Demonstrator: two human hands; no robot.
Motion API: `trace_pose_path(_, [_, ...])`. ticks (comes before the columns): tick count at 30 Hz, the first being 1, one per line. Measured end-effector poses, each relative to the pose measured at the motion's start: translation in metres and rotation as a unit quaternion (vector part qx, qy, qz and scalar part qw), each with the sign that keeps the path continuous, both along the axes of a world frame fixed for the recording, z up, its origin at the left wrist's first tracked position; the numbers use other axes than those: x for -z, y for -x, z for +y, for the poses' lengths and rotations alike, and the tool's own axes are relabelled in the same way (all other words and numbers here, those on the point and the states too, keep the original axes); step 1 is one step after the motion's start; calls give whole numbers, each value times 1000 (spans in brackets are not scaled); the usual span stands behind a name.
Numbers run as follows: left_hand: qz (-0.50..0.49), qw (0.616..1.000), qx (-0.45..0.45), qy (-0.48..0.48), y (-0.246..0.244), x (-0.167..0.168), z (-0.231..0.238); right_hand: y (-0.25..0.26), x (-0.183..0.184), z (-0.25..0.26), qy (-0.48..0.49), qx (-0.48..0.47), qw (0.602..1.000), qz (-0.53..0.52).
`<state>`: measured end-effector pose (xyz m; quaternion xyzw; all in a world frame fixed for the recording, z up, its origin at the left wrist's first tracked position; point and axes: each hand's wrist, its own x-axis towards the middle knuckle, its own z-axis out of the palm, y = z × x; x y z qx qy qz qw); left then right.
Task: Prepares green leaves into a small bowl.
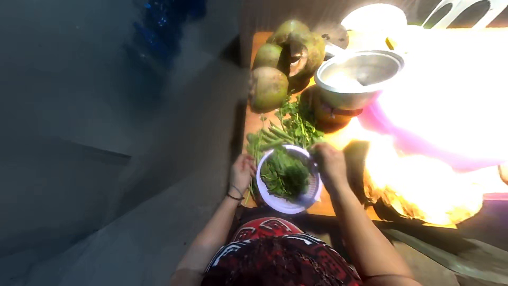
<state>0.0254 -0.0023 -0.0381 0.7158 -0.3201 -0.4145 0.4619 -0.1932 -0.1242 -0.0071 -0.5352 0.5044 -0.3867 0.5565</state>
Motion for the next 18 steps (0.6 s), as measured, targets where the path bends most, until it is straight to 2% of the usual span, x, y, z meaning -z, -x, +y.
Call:
trace_pose_path(1, [39, 998, -40, -1, -1, 8, -7, 0, 4, 9, 36, -62, 994, 83])
trace_pose_path(3, [72, 995, -73, -22, -6, 30, -18, -1, 18, 24, 72, -210, 949, 224])
trace_pose_path(5, [77, 994, -58, -59, -9, 57, -23, -6, 37, 28, 78, -319, 895, 303])
trace_pose_path(6, [72, 993, -43, -83, -9, 69, -24, -6, 42, 27, 79, -334, 886, 312])
trace_pose_path(8, [68, 992, -2, -110, -8, 86, -20, 0, 36, 15, 71, -303, 904, 294])
trace_pose_path(10, [57, 992, 31, -113, -5, 97, -15, 9, 24, -7, 63, -212, 936, 274])
trace_pose_path(12, [55, 990, 61, -118, -2, 94, -11, 16, 25, -37, 57, -125, 941, 308])
trace_pose_path(14, [55, 989, 85, -112, 0, 91, -11, 17, 34, -67, 28, -93, 921, 376])
trace_pose_path(18, [-4, 987, 109, -114, 1, 90, -10, 4, 71, -101, -83, -130, 858, 491])
